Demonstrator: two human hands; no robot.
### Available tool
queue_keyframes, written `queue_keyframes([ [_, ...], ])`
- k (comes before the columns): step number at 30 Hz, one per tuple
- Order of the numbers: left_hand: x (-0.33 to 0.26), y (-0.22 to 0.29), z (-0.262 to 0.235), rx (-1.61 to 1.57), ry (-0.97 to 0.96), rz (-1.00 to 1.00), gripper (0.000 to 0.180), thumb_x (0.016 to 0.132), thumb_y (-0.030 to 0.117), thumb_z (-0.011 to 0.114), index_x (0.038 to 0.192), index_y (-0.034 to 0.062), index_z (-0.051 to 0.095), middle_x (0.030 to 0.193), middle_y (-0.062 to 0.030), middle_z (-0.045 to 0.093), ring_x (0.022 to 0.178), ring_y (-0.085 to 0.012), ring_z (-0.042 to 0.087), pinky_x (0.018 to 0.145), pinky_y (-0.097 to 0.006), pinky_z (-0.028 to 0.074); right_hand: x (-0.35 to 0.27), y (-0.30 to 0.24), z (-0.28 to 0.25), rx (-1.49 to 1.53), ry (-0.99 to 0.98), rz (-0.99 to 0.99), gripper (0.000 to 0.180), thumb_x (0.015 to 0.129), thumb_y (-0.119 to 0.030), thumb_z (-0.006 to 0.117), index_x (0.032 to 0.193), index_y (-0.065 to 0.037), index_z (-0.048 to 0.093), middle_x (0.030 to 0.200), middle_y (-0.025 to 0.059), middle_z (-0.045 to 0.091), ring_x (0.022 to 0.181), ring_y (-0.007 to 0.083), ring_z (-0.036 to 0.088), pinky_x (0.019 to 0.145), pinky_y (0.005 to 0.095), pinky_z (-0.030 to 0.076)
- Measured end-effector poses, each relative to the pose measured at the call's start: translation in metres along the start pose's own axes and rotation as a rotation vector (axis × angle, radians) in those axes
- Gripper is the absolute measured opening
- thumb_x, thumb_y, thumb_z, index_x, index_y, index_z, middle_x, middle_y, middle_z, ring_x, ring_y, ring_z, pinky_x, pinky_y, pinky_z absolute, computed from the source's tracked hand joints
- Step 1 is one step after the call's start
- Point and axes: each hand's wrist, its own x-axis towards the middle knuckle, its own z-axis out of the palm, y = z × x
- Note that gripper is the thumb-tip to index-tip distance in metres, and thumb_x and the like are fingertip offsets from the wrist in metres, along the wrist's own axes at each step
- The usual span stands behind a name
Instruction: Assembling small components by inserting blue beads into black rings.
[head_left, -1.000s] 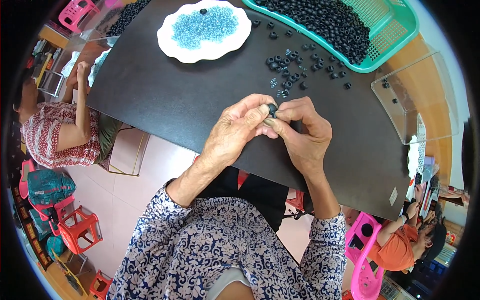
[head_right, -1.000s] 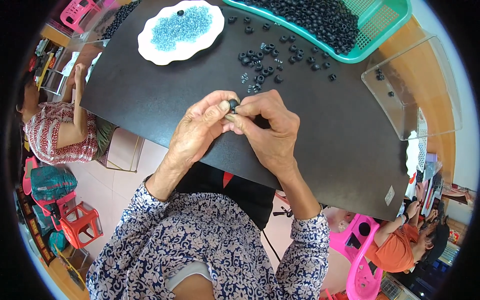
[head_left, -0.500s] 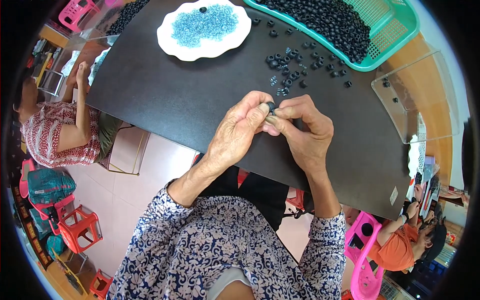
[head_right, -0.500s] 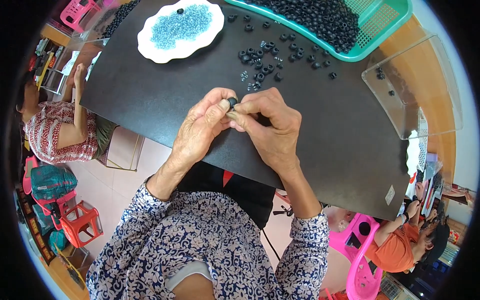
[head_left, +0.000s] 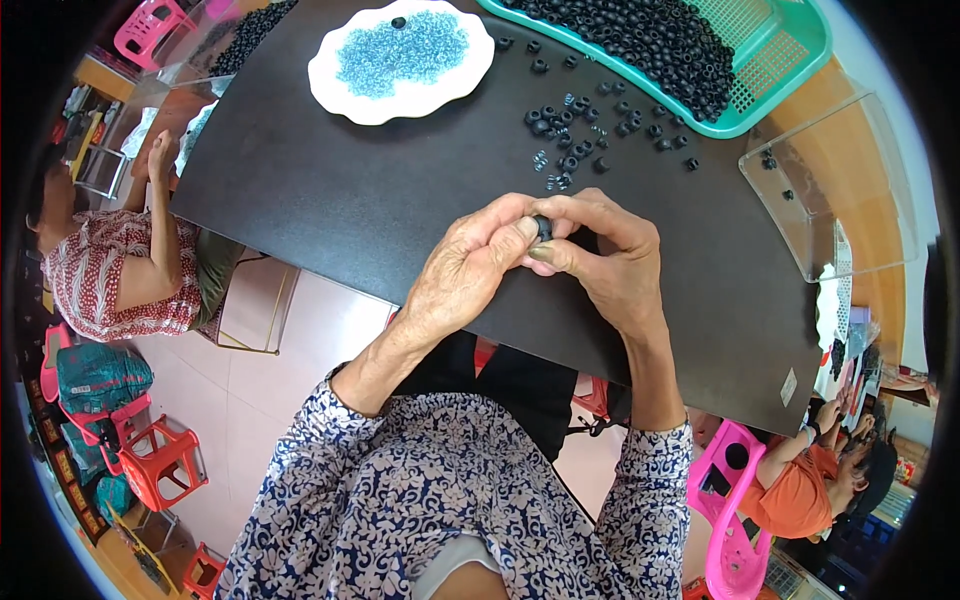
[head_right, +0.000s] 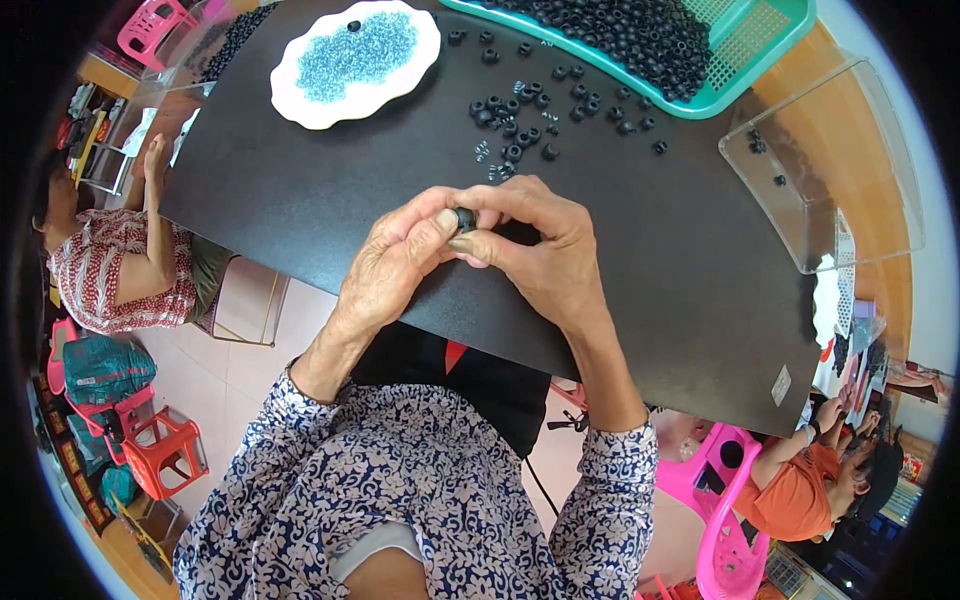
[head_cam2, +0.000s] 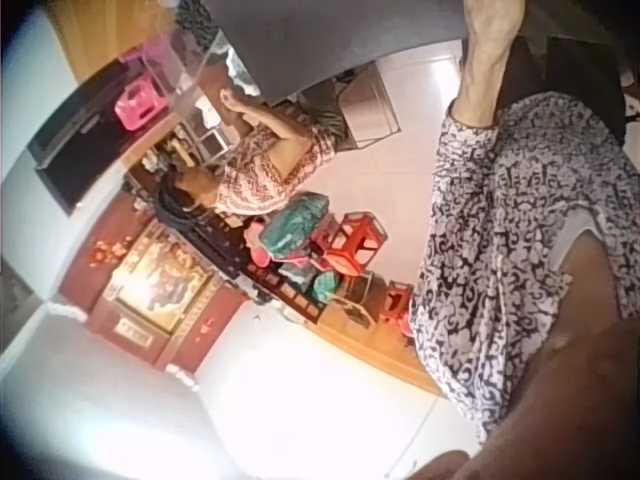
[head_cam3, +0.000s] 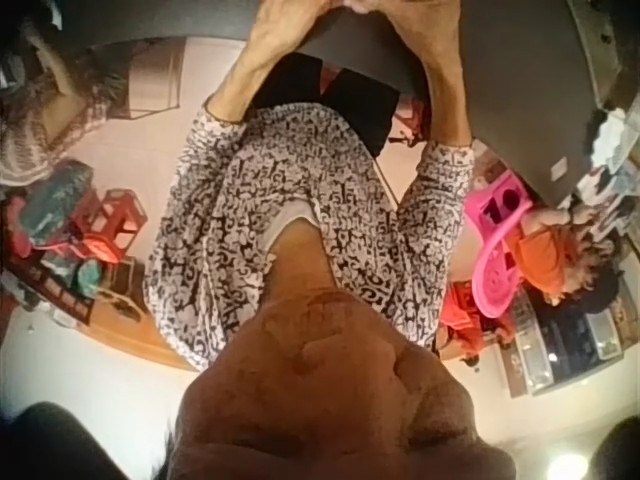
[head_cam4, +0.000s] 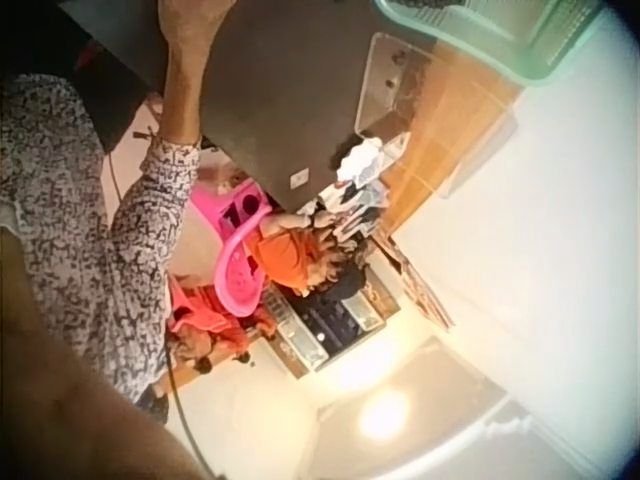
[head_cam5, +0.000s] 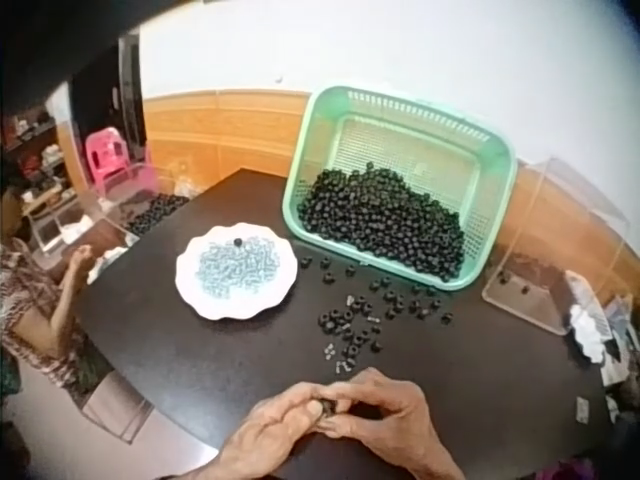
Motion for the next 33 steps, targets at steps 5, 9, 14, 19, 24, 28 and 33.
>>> queue_keyframes([
  [5,0.001,-0.003,-0.002,-0.008,-0.004,0.028,0.03,0.103,0.017,0.04,0.117,-0.0045,0.055,0.095,-0.0074,0.061,0.09,-0.0125,0.061,0.084,-0.027,0.05,0.0,0.003,0.004,-0.014,0.027,-0.052,0.034,0.072,0.004,0.074,0.104,-0.006,0.072,0.086,0.0003,0.058,0.077,0.0083,0.056,0.07,0.021,0.046],
  [9,0.0,-0.003,0.0,0.068,0.053,0.069,0.029,0.103,0.018,0.041,0.115,-0.0033,0.057,0.092,-0.007,0.062,0.087,-0.0122,0.06,0.08,-0.027,0.049,0.0,0.011,0.002,0.122,-0.061,-0.032,0.031,0.078,0.008,0.071,0.108,0.003,0.065,0.104,0.0075,0.054,0.087,0.0135,0.058,0.073,0.0249,0.054],
  [14,-0.004,0.004,0.001,0.315,0.082,0.042,0.027,0.102,0.019,0.042,0.115,-0.0001,0.057,0.089,-0.0074,0.064,0.086,-0.0127,0.06,0.079,-0.028,0.048,0.0,0.013,0.004,0.224,-0.07,-0.048,0.029,0.078,0.009,0.07,0.106,0.004,0.065,0.105,0.008,0.053,0.089,0.014,0.059,0.074,0.0251,0.055],
  [19,-0.003,0.003,0.001,0.344,0.083,0.093,0.026,0.102,0.017,0.043,0.115,0.0004,0.057,0.087,-0.0072,0.064,0.085,-0.0124,0.06,0.077,-0.027,0.048,-0.001,0.014,0.006,0.286,-0.035,-0.01,0.025,0.076,0.012,0.07,0.1,0.003,0.067,0.103,0.0048,0.055,0.091,0.0106,0.059,0.078,0.0219,0.054],
  [24,-0.003,0.005,0.002,0.453,0.081,0.112,0.024,0.102,0.016,0.044,0.115,0.0008,0.057,0.086,-0.0063,0.063,0.081,-0.0107,0.058,0.075,-0.025,0.048,-0.002,0.018,0.005,0.288,-0.02,0.009,0.022,0.076,0.011,0.071,0.096,0.003,0.067,0.102,0.0047,0.055,0.089,0.0099,0.059,0.076,0.0219,0.053],
  [28,-0.003,-0.001,0.0,0.406,0.075,0.077,0.023,0.102,0.016,0.044,0.115,0.0012,0.057,0.085,-0.0053,0.062,0.079,-0.0092,0.057,0.075,-0.024,0.048,-0.002,0.02,0.005,0.235,-0.028,-0.056,0.022,0.078,0.009,0.071,0.098,0.003,0.064,0.099,0.0066,0.055,0.086,0.0126,0.059,0.072,0.0246,0.053],
  [33,0.001,-0.008,-0.001,0.006,0.025,0.096,0.028,0.104,0.018,0.039,0.114,-0.0033,0.054,0.091,-0.0065,0.062,0.083,-0.0099,0.058,0.08,-0.024,0.049,0.004,0.022,-0.001,0.185,-0.084,-0.035,0.029,0.077,0.007,0.073,0.105,0.001,0.065,0.1,0.0054,0.055,0.086,0.0116,0.058,0.073,0.0238,0.051],
])
